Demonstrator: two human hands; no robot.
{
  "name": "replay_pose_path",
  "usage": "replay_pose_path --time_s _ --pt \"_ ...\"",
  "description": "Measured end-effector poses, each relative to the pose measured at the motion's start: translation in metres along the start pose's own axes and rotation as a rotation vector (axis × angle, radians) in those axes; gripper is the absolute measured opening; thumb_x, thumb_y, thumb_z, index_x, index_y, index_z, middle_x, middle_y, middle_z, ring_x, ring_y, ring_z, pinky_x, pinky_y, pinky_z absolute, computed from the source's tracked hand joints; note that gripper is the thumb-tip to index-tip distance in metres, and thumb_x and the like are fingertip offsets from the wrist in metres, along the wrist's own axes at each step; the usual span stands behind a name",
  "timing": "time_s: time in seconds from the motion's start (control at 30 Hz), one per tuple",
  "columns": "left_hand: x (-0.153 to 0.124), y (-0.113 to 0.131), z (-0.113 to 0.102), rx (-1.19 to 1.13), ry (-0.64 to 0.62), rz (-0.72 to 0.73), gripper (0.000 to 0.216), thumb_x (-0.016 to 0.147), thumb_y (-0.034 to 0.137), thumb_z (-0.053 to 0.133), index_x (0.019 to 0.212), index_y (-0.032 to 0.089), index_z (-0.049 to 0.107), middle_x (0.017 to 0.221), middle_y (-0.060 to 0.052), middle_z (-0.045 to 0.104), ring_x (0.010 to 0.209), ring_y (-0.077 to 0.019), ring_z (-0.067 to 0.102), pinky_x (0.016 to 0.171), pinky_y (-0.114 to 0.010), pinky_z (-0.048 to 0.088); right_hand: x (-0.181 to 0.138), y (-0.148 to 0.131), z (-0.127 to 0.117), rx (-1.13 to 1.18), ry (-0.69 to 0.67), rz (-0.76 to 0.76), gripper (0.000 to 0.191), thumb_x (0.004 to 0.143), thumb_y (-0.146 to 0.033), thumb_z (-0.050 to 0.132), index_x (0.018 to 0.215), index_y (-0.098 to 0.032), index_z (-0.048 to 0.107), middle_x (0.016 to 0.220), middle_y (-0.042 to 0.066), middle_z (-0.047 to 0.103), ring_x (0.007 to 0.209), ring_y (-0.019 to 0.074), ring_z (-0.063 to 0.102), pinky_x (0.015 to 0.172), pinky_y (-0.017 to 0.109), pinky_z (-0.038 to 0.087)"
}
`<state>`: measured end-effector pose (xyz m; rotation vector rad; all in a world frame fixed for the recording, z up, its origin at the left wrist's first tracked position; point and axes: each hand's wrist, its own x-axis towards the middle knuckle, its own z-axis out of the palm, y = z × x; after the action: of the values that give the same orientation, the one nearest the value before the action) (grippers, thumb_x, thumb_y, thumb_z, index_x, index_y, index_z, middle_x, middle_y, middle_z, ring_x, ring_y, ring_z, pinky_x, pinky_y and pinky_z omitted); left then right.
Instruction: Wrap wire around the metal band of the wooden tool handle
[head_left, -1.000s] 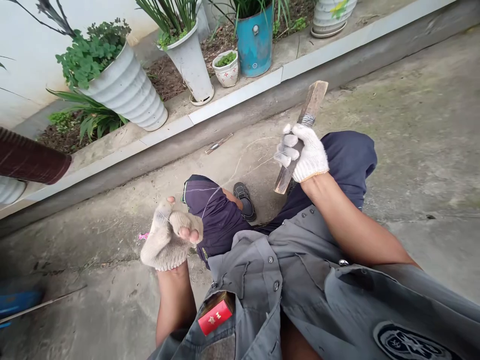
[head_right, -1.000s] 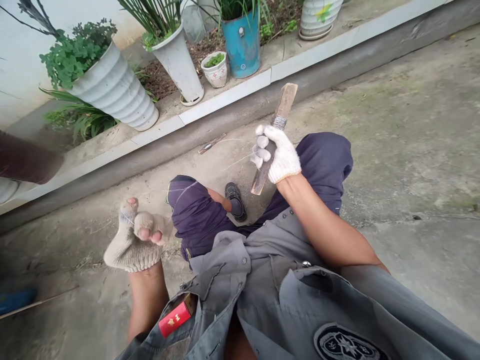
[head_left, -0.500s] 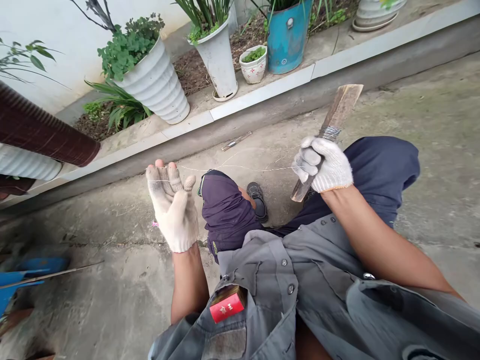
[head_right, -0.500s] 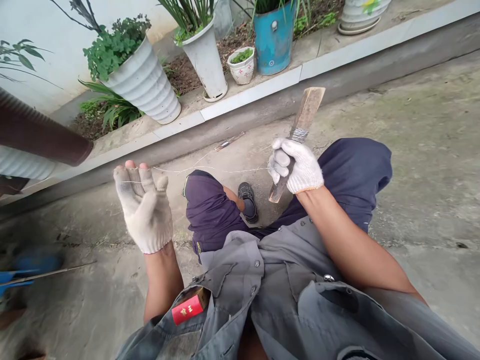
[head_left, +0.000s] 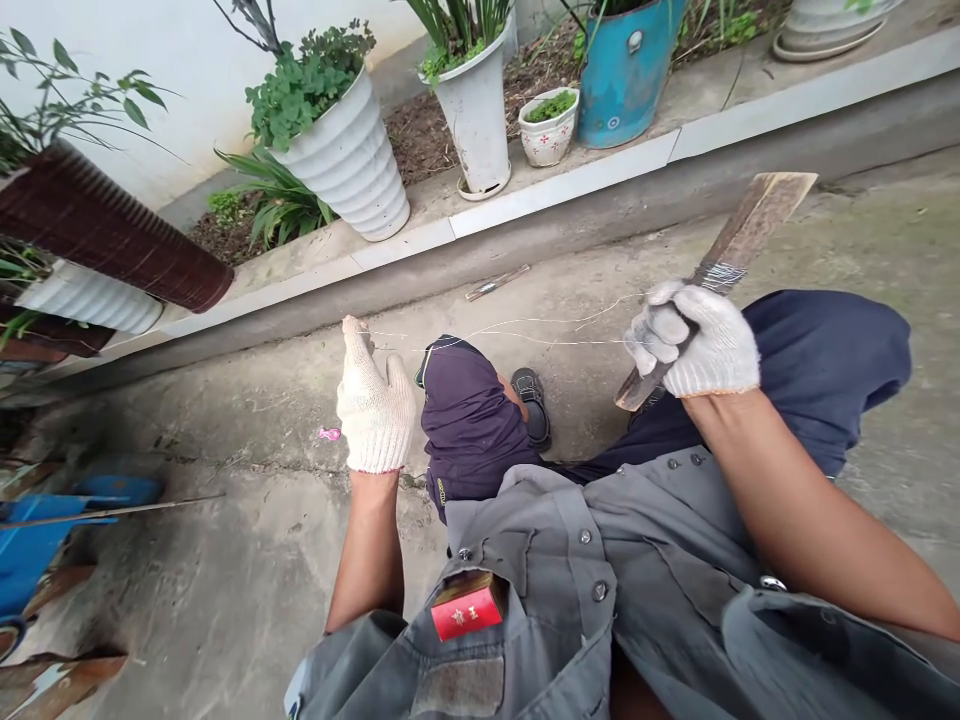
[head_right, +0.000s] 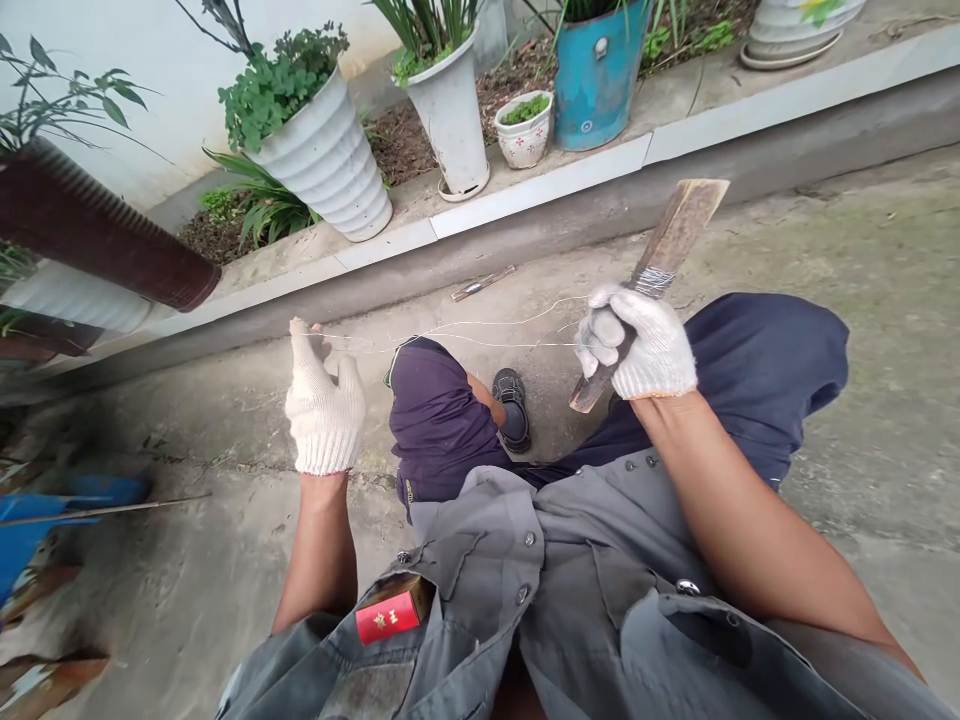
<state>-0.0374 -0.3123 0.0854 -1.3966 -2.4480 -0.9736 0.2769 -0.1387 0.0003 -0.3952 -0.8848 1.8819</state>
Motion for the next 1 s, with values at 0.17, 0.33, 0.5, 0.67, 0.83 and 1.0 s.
replay_pose_path --time_s 0.17,0.33,0.5,0.67,0.83,1.0 --pt "0.002 0.005 -0.011 0.072 0.025 -0.058 0.072 0.104 0.029 0.053 0.172 0.025 0.032 0.150 -0.012 0.068 0.123 -0.0269 0.074 0.112 -0.045 0.058 0.001 0.003 0.005 -0.010 0.000 -0.008 0.019 0.086 -0.038 0.083 0.091 -0.022 0.074 0.057 -0.005 0.039 0.045 0.0106 0.037 0.040 0.028 0.043" --pt "0.004 0.010 -0.022 0.195 0.024 -0.066 0.066 0.104 0.030 0.054 0.168 0.023 0.041 0.135 -0.013 0.076 0.113 -0.0294 0.076 0.106 -0.049 0.059 0.003 0.000 0.014 -0.056 0.045 -0.034 0.020 0.087 -0.038 0.080 0.091 -0.021 0.070 0.057 -0.005 0.041 0.045 0.0108 0.038 0.039 0.028 0.044" --pt "0.013 0.006 -0.029 0.419 0.039 -0.044 0.074 0.100 0.034 0.062 0.168 0.021 0.038 0.127 -0.018 0.074 0.115 -0.0386 0.073 0.105 -0.063 0.056 0.006 -0.008 0.021 -0.057 0.159 0.172 0.020 0.091 -0.038 0.074 0.096 -0.020 0.067 0.060 -0.004 0.049 0.044 0.0100 0.040 0.040 0.028 0.047" --pt "0.023 -0.006 -0.031 0.492 0.068 0.084 0.094 0.098 0.038 0.068 0.174 0.014 0.019 0.155 -0.028 0.055 0.143 -0.0481 0.055 0.117 -0.071 0.046 0.007 -0.012 0.025 0.007 0.163 0.513 0.021 0.098 -0.038 0.069 0.101 -0.017 0.068 0.061 -0.005 0.050 0.041 0.0075 0.038 0.037 0.024 0.043" --pt "0.027 -0.014 -0.036 0.342 0.201 0.177 0.097 0.096 0.040 0.073 0.173 0.010 0.021 0.174 -0.028 0.032 0.160 -0.0502 0.033 0.130 -0.076 0.026 0.009 -0.012 0.016 -0.101 0.147 0.748 0.023 0.099 -0.036 0.070 0.111 -0.017 0.071 0.068 -0.002 0.058 0.043 0.0077 0.043 0.035 0.023 0.041" --pt "0.038 -0.009 -0.047 -0.053 0.162 0.172 0.099 0.098 0.056 0.070 0.175 0.023 0.018 0.183 -0.011 0.021 0.169 -0.0450 -0.006 0.138 -0.074 0.007 0.011 -0.004 0.004 -0.393 0.049 0.882 0.033 0.089 -0.043 0.082 0.109 -0.018 0.072 0.069 -0.003 0.056 0.044 0.0071 0.041 0.035 0.022 0.041"
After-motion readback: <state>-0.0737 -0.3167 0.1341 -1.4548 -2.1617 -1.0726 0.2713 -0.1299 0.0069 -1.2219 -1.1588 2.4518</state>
